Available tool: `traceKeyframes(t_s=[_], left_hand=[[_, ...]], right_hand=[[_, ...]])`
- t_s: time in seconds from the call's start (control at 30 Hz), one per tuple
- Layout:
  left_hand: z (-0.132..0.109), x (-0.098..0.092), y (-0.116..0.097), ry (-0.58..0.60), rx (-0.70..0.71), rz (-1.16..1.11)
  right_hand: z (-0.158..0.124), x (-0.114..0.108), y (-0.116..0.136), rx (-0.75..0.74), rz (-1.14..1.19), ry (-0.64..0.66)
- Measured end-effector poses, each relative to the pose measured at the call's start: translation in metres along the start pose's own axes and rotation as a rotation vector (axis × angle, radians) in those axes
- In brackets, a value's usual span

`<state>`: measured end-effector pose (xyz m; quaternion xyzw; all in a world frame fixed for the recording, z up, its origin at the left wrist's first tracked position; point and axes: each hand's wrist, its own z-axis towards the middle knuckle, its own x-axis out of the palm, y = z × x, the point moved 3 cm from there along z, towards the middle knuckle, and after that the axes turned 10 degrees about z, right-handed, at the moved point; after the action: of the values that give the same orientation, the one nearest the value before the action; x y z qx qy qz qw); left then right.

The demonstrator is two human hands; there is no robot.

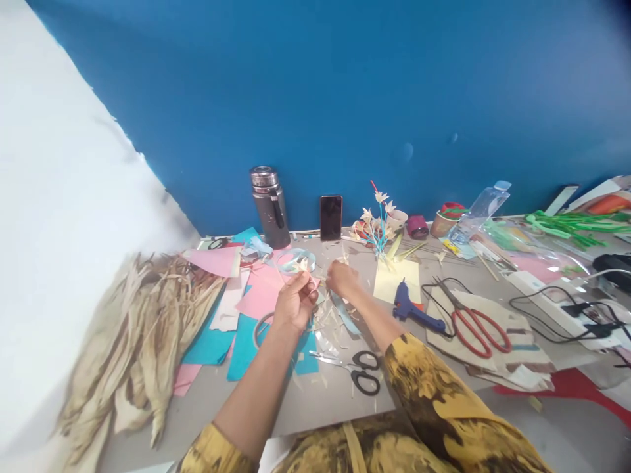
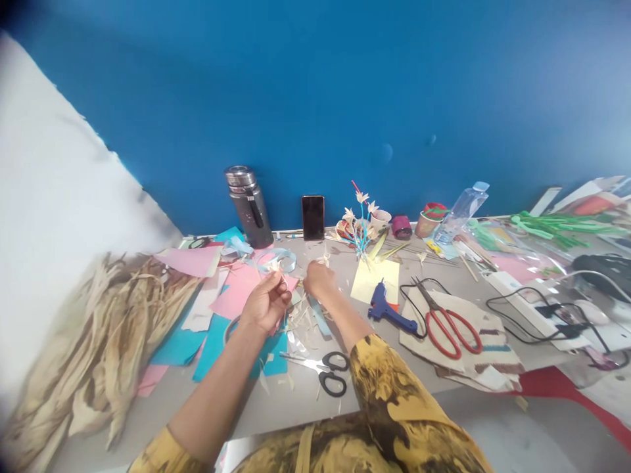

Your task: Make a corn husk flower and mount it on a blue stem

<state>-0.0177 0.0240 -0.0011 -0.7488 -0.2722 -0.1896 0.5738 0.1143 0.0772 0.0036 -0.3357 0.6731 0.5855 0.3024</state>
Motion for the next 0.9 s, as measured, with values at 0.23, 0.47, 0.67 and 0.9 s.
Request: traceKeyframes(t_s=[0.23, 0.47, 0.67, 0.9], left_hand=[[-0.001, 0.0, 0.003, 0.028, -0.043, -0.028], [-0.014, 0.011, 0.001, 0.142, -0.092, -0.058], [-0.019, 0.015, 0.004, 0.178, -0.118, -0.048], [-0.022, 0.018, 0.007, 0.152, -0.172, -0.043]], right_hand=[[-0.033, -0.034, -0.02, -0.219, 0.272, -0.019], [-0.068, -0.046, -0.021, -0.303, 0.925, 0.164], [-0.086, -0.05, -0.004, -0.35, 0.97, 0.092], [-0.087, -0.048, 0.001, -0.346, 0.918, 0.04]])
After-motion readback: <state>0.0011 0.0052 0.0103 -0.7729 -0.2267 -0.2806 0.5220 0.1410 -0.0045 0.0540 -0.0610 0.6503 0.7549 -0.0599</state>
